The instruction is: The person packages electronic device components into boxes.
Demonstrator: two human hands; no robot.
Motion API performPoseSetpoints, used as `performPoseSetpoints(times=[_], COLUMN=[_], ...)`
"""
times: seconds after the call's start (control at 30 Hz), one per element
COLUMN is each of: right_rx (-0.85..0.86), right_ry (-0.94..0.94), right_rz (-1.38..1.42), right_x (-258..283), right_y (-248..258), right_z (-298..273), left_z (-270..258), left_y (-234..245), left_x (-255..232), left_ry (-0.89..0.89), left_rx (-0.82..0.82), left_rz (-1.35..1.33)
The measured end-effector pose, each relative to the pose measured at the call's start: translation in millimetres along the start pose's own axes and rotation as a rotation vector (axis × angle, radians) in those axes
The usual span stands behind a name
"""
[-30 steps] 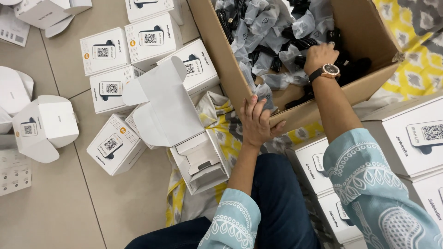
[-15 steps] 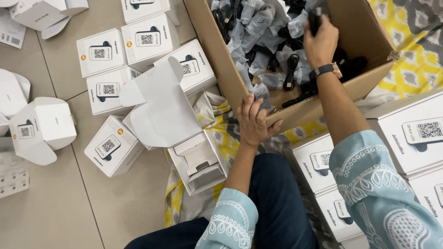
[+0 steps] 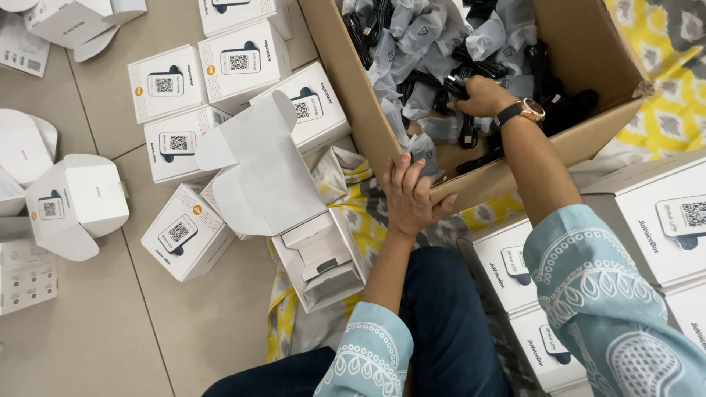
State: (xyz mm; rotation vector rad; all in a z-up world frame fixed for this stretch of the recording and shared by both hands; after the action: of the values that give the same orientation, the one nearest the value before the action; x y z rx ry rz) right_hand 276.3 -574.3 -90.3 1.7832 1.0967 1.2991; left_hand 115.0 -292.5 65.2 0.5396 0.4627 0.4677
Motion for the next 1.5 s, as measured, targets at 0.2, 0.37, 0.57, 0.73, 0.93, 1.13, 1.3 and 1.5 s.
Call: performPoseSetpoints(times=[0.2,0.37,0.57,0.73,0.93,1.13,1.3,1.5], right_rx=[-0.234,-0.578,-0.686,-0.464,-0.018,-0.033,-0.242,-0.101], right_ry=[0.070,0.182,0.403,0.482,0.489,0.621,0.655,0.411], right_rz=[0.115,0.394,0.642,0.813,1.056,0.596,-0.067,0.595], right_x=[8,88,222,319,397,456,475,433], right_y=[22,112,192,151,7,-41,-63,-135], right_z=[-7,-68,-168,-253,-304,-299,-279,-267], left_z=[3,9,25,12,-79,-182,-212,-263], left_y=[3,14,45,128,260,335,326,252], left_x=[-2,-5,-18,2,66,118,135,157], left_ry=[-0.006,0.020,0.136,0.573,0.802,1.030,1.048,1.158], left_rx=[-0.001,0.051,0.223,0.113,-0.035,-0.110,-0.306,-0.276], left_rz=[-0.011,-0.041,-0.103,-0.615,-0.676,-0.353,-0.363,-0.927])
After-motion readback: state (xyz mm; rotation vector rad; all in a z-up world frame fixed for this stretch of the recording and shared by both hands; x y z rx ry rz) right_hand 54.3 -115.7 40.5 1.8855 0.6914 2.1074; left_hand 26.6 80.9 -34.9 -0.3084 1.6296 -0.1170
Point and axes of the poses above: each hand's wrist, its own z-axis towards the middle knuckle, its own y-axis out of the back of the hand, x = y × z, the point moved 7 cm from there along z, towards the middle knuckle, and after that the axes turned 1 degree about z, right-handed, at the moved point
